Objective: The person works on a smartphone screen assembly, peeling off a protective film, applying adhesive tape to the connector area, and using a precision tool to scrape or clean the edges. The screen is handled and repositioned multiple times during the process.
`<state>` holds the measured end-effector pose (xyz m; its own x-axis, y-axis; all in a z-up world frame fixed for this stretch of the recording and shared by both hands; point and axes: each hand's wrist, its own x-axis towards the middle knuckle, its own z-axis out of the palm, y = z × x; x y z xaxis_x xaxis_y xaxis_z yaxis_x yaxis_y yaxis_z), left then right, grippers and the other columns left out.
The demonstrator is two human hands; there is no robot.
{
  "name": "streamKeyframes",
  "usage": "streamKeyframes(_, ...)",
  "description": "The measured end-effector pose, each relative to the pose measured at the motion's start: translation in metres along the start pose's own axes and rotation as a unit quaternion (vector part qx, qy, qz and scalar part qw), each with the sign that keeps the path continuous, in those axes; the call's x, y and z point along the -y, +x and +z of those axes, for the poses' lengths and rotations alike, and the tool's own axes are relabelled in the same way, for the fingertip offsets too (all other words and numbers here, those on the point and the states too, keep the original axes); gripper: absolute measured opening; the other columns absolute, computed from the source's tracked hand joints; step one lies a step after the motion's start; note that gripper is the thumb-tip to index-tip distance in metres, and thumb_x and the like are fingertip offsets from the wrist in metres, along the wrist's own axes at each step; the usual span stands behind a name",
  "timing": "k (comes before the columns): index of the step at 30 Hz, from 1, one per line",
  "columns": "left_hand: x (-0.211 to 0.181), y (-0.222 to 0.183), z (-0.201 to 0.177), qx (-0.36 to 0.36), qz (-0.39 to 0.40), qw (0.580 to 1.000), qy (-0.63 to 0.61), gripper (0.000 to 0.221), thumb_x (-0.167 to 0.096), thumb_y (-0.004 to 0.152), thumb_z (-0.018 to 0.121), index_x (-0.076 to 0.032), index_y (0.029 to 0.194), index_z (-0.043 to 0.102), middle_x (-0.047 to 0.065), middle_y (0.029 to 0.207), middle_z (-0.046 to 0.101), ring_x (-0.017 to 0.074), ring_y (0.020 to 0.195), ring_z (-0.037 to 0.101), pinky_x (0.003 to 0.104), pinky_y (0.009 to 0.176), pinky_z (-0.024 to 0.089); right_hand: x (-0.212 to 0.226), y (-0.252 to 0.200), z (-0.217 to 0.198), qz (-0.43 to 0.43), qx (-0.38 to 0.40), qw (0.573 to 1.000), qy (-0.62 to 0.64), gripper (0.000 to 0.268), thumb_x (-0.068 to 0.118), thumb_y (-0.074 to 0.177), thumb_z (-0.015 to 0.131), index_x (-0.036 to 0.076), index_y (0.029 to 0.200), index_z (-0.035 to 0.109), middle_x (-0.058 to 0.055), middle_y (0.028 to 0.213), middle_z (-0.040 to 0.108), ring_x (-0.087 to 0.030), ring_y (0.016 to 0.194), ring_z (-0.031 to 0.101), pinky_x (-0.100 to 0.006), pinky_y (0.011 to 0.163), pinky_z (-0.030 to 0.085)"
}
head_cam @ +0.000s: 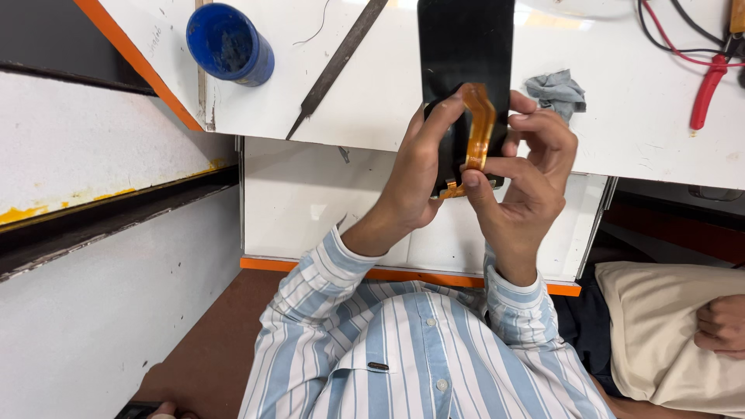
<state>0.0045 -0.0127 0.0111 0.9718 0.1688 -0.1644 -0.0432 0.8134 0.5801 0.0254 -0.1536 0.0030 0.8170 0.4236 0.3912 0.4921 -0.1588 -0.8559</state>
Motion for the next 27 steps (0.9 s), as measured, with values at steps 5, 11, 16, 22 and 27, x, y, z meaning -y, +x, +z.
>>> streamKeyframes(5, 0.004, -0.010, -0.006, 0.029, 0.047, 0.998, 0.014, 0.052, -0.042, 0.112, 0.042, 0.005, 0.123, 0.061, 0.017, 0.115, 0.068, 0.0200, 0.090, 0.071, 0.034, 0.081, 0.065, 0.012, 0.001, 0.006, 0.060, -0.003, 0.998, 0.030, 0.017, 0.014, 0.098, 0.083, 0.008, 0.088, 0.071, -0.003, 0.136, 0.049, -0.023, 0.137, 0.050, -0.035, 0.106, 0.049)
streamKeyframes(11, 0.003, -0.012, -0.003, 0.041, 0.110, 0.986, 0.121, 0.057, -0.053, 0.110, 0.050, 0.001, 0.122, 0.063, 0.014, 0.121, 0.068, 0.0208, 0.103, 0.074, 0.041, 0.094, 0.067, 0.020, -0.002, 0.006, 0.110, -0.015, 0.992, 0.060, 0.016, 0.015, 0.099, 0.082, 0.006, 0.090, 0.072, -0.005, 0.136, 0.050, -0.021, 0.133, 0.050, -0.040, 0.115, 0.050)
streamKeyframes(16, 0.000, -0.012, -0.001, 0.039, 0.100, 0.984, 0.140, 0.055, -0.050, 0.106, 0.058, 0.002, 0.122, 0.063, 0.016, 0.120, 0.069, 0.0218, 0.099, 0.073, 0.038, 0.089, 0.065, 0.019, -0.003, 0.005, 0.105, -0.010, 0.993, 0.060, 0.015, 0.019, 0.096, 0.083, 0.007, 0.096, 0.074, -0.004, 0.137, 0.049, -0.022, 0.136, 0.050, -0.041, 0.118, 0.051)
streamKeyframes(22, -0.003, -0.011, 0.003, 0.026, 0.079, 0.992, 0.096, 0.054, -0.049, 0.104, 0.056, 0.002, 0.123, 0.063, 0.015, 0.119, 0.070, 0.0218, 0.096, 0.073, 0.038, 0.088, 0.066, 0.017, -0.008, 0.002, 0.112, -0.006, 0.990, 0.084, 0.015, 0.017, 0.097, 0.084, 0.006, 0.097, 0.075, -0.005, 0.141, 0.050, -0.022, 0.137, 0.046, -0.040, 0.120, 0.043)
streamKeyframes(27, -0.015, -0.007, 0.001, 0.046, 0.036, 0.997, -0.049, 0.063, -0.055, 0.108, 0.046, 0.004, 0.125, 0.062, 0.011, 0.085, 0.069, 0.0193, 0.077, 0.071, 0.030, 0.068, 0.062, 0.013, -0.017, -0.004, 0.063, 0.002, 0.993, 0.103, 0.010, 0.008, 0.091, 0.084, 0.010, 0.095, 0.075, -0.003, 0.145, 0.047, -0.020, 0.138, 0.044, -0.037, 0.111, 0.049)
